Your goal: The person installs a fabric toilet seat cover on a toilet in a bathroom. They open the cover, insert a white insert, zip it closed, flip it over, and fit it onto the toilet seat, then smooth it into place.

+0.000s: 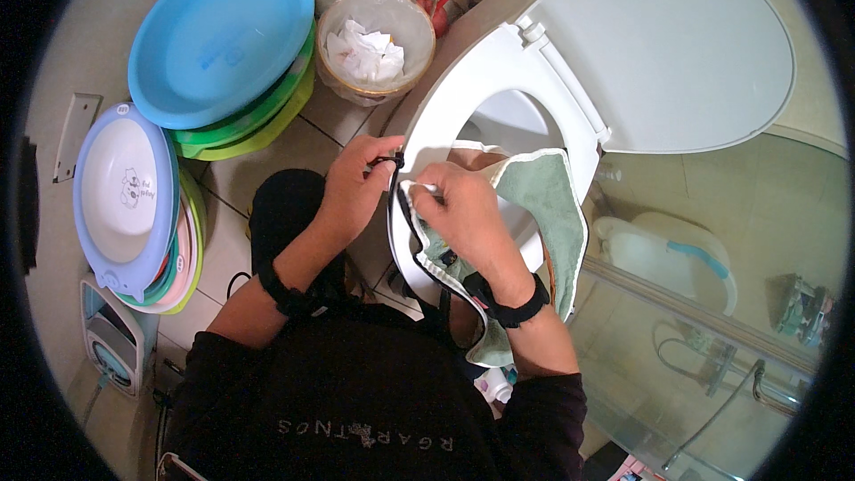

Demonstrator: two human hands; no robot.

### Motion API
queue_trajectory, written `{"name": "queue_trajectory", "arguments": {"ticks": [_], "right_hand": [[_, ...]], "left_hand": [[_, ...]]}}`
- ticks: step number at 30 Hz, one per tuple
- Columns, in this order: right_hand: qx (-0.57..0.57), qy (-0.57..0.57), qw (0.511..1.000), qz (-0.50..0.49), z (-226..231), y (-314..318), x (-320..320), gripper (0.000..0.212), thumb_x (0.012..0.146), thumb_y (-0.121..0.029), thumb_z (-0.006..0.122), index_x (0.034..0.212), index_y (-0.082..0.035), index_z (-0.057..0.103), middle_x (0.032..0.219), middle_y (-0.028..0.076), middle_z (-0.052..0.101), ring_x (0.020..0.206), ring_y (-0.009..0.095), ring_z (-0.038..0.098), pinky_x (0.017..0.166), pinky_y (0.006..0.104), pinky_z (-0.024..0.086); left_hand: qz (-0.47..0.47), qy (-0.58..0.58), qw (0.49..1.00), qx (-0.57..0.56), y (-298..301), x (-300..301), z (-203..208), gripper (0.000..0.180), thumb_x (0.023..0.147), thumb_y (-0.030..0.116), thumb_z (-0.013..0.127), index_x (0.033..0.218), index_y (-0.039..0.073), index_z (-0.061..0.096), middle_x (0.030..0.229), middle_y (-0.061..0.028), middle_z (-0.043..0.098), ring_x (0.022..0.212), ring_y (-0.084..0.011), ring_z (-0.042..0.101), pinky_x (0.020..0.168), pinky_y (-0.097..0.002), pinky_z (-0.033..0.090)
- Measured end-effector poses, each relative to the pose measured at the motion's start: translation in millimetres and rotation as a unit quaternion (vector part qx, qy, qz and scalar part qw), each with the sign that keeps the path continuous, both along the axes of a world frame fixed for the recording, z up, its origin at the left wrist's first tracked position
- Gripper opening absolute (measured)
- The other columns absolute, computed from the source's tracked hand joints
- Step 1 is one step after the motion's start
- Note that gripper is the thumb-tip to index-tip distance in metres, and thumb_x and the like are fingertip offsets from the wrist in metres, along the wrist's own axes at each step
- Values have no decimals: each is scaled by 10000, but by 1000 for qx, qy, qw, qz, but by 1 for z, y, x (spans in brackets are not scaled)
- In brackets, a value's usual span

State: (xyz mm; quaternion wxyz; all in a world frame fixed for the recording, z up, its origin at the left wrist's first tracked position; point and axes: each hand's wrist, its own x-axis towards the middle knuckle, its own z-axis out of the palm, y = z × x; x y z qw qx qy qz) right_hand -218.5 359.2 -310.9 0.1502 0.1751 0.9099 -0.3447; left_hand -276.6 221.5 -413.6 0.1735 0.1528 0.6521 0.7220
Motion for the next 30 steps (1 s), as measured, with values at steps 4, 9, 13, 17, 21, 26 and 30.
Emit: {"name": "queue_trajectory", "arguments": {"ticks": [4, 9, 13, 17, 21, 26, 30], "right_hand": [[-46, 52, 996, 61, 0, -7, 4, 101, 860, -85, 621, 886, 13, 616, 966, 129, 634, 780, 259, 619, 675, 334, 487], [-27, 132, 988, 71, -3, -16, 2, 103, 828, -110, 630, 872, -18, 642, 1017, 143, 672, 798, 357, 642, 690, 406, 509], [120, 107, 978, 131, -10, -27, 0, 101, 824, -143, 633, 843, -44, 636, 1094, 139, 675, 773, 352, 656, 679, 431, 526], [137, 132, 972, 141, -16, -32, -1, 124, 831, -152, 622, 848, -30, 627, 1108, 130, 677, 774, 344, 660, 680, 438, 532], [87, 107, 981, 138, -15, -27, 0, 98, 833, -126, 624, 856, -31, 629, 1106, 131, 677, 816, 359, 654, 700, 423, 524], [48, 101, 985, 131, -11, -23, -1, 124, 857, -153, 605, 865, -32, 629, 1073, 119, 666, 801, 355, 646, 703, 430, 517], [-12, 121, 992, 42, -7, -18, -4, 101, 858, -115, 611, 883, -19, 632, 1116, 128, 645, 809, 347, 644, 713, 400, 514]], "left_hand": [[22, -72, 997, -1, 1, -2, -1, 221, 841, -44, 567, 1028, 19, 666, 961, -107, 594, 867, -215, 601, 772, -301, 484], [68, -122, 990, 16, 0, -4, -6, 186, 849, -47, 571, 999, -6, 673, 961, -79, 626, 844, -162, 613, 758, -274, 496], [89, -189, 975, 78, 1, -3, -11, 167, 865, -45, 581, 1006, -28, 668, 988, -61, 661, 843, -118, 623, 757, -246, 506], [104, -144, 983, 54, 0, -2, -13, 161, 861, -48, 585, 996, -15, 667, 951, -59, 675, 873, -116, 629, 793, -236, 494], [118, -107, 986, 56, 1, -3, -12, 162, 860, -44, 588, 997, -7, 665, 963, -54, 671, 879, -114, 627, 794, -236, 494], [94, -199, 961, 165, 2, -4, -8, 248, 871, -28, 588, 1114, 5, 623, 974, -65, 666, 886, -122, 628, 799, -245, 506], [27, -277, 929, 243, 1, -6, -7, 296, 877, -16, 597, 1172, 9, 591, 987, -48, 626, 877, -105, 621, 781, -237, 513]]}}
